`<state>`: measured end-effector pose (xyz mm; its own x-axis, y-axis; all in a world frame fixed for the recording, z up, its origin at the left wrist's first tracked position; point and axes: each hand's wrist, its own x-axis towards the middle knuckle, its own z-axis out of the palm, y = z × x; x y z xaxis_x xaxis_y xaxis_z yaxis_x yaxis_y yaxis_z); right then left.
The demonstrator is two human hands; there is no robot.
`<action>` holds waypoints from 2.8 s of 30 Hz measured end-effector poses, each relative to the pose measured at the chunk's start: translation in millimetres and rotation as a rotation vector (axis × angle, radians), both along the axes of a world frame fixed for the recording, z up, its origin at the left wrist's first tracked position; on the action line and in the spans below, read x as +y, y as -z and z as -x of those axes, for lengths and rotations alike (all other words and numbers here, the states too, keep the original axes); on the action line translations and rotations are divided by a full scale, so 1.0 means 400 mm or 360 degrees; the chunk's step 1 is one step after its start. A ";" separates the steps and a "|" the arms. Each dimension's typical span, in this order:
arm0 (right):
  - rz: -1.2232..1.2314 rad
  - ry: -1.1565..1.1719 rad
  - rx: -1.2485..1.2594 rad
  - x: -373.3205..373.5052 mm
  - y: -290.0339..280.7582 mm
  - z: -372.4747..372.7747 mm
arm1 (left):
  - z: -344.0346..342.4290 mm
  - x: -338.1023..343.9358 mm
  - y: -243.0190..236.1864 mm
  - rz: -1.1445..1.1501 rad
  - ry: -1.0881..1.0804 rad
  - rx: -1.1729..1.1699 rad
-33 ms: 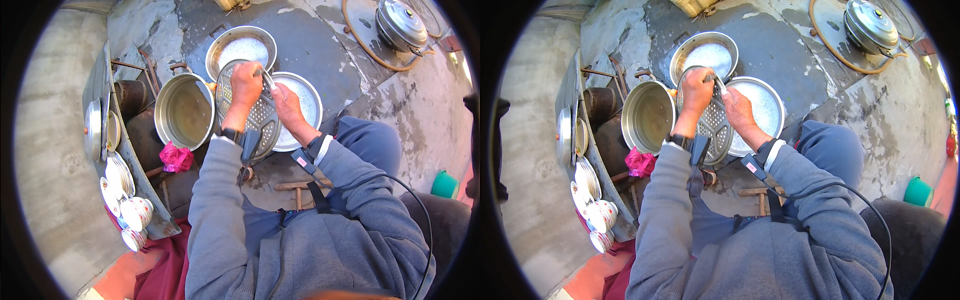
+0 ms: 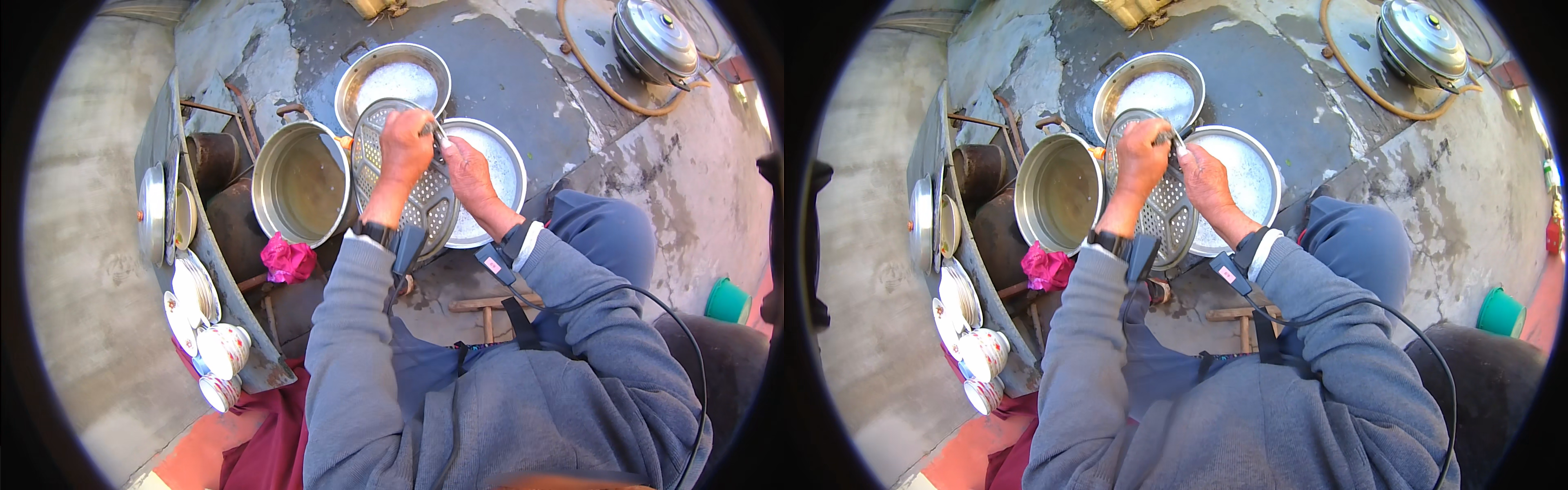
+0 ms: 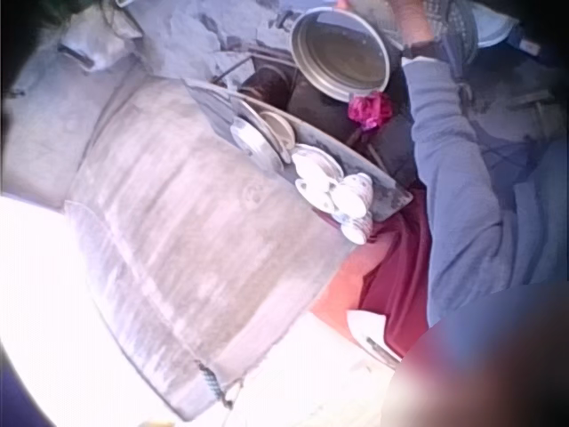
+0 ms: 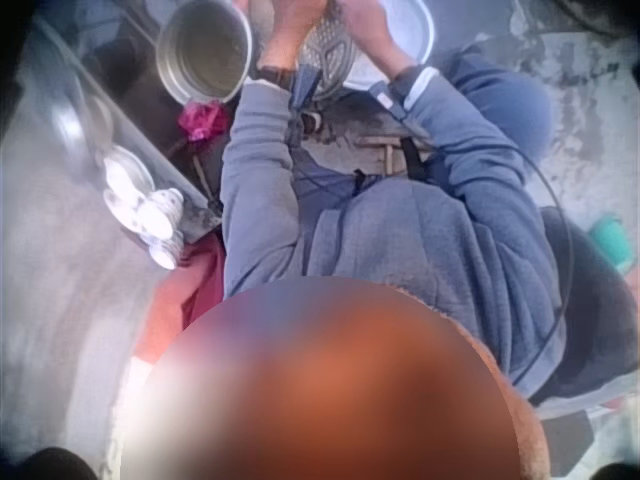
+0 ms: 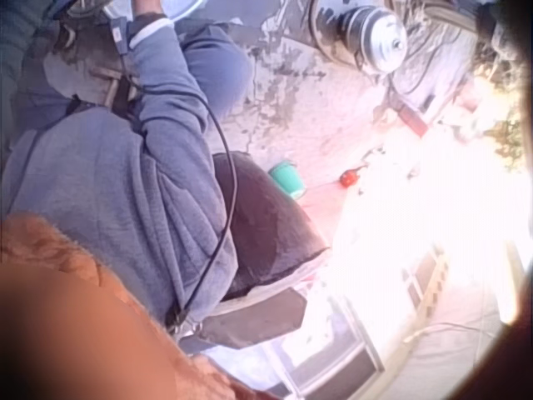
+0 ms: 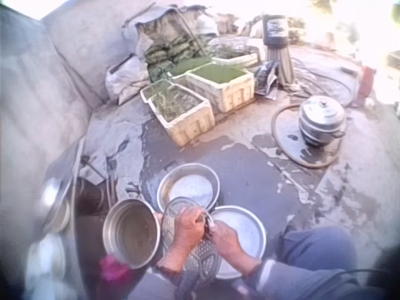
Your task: The person scrubs a round metal steamer tray with a steel wool pad, repeatedly flipping it to clean both sides. The tray is held over a basin of soapy water, and the person works methodically across the perforated surface.
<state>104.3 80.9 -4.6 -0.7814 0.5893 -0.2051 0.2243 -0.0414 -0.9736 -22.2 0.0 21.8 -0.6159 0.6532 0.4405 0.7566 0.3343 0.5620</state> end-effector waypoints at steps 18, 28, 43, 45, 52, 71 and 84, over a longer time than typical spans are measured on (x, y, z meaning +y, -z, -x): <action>-0.0219 0.0067 -0.0035 -0.012 0.002 0.001 | 0.057 0.008 0.014 0.0108 -0.0210 0.0003; -0.0209 0.0040 -0.0001 -0.013 0.004 -0.001 | 0.052 -0.060 0.053 0.0014 -0.0168 -0.0307; -0.0245 -0.0011 -0.0001 -0.019 0.015 0.000 | 0.040 -0.088 -0.033 0.0222 -0.0188 -0.1273; -0.0209 -0.0039 0.0010 -0.023 0.009 -0.001 | 0.061 -0.067 -0.049 -0.0126 -0.0237 -0.1707; -0.0249 -0.0029 0.0045 -0.027 -0.001 -0.003 | 0.079 0.000 -0.059 -0.0573 -0.0527 -0.1661; -0.0254 -0.0009 0.0026 -0.025 -0.007 -0.002 | 0.037 0.018 -0.019 -0.0370 -0.0630 -0.0827; -0.0295 0.0006 0.0024 -0.016 0.009 0.003 | 0.006 0.019 -0.017 -0.0235 -0.0674 -0.0761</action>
